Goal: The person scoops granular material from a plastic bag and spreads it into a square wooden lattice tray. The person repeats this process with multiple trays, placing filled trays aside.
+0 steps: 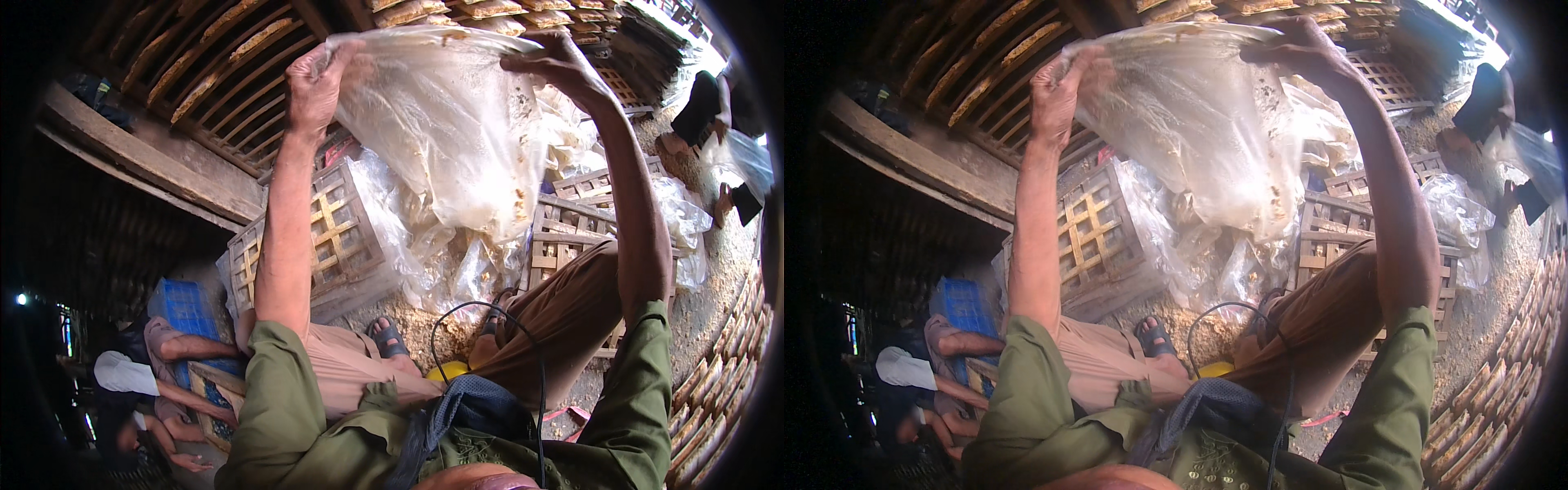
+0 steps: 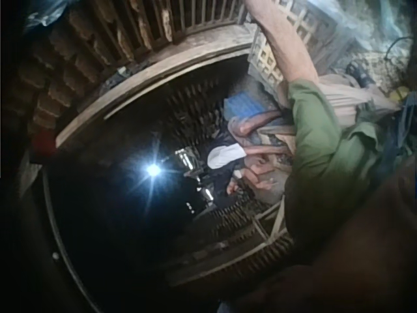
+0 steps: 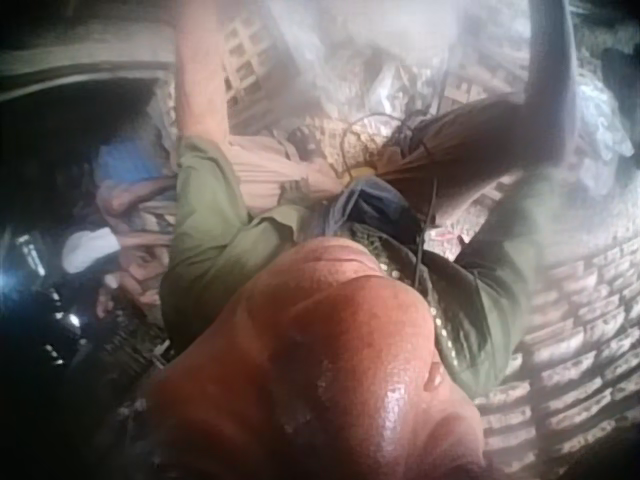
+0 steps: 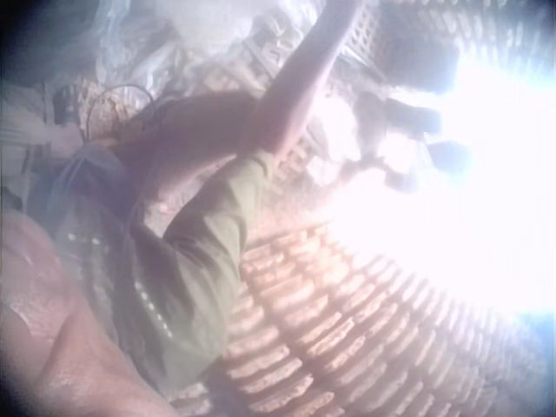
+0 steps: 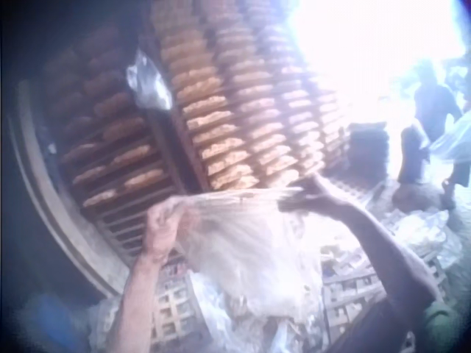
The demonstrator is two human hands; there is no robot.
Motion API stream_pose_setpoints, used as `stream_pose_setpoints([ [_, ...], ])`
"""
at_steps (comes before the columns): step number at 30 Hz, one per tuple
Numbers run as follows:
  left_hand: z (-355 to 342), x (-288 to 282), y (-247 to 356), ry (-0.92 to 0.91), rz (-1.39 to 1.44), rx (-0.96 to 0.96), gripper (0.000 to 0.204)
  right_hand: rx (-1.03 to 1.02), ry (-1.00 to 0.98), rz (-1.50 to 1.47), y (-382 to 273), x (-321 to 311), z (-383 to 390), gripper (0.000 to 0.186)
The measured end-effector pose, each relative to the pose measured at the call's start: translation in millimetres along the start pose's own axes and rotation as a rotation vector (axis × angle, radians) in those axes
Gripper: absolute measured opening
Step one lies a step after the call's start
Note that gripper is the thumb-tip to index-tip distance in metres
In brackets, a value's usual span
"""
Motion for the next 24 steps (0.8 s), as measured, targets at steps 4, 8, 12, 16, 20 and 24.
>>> stream_pose_setpoints([
  [4, -12, 48, 26, -0.199, -0.897, 0.550, 0.070, 0.084, -0.119, -0.081, 2, -16, -3, 0.045],
  [8, 3, 75, -3, -0.566, -0.650, 0.188, 0.059, 0.085, -0.260, 0.023, -25, 40, -6, 0.047],
  [12, -8, 84, -19, -0.621, -0.178, -0.183, 0.043, 0.116, -0.146, 0.054, -13, 11, -8, 0.046],
  [16, -2, 77, -28, -0.588, -0.118, -0.189, 0.053, 0.092, -0.027, 0.087, -6, -2, -6, 0.043],
  [20, 9, 89, -39, -0.493, -0.108, -0.015, 0.050, -0.031, -0.030, 0.095, 0, 21, -6, 0.041],
  [24, 11, 122, -40, -0.429, 0.026, -0.155, 0.050, 0.119, -0.024, 0.278, 24, -3, -10, 0.042],
])
Point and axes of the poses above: each hand's wrist, its own z-axis away from the middle knuckle, its own x-axis out of the palm, y = z × x, the point moved 6 cm from there along -z, towards the middle knuckle, and after that the axes turned 9 degrees about x, right-handed, at the moved point
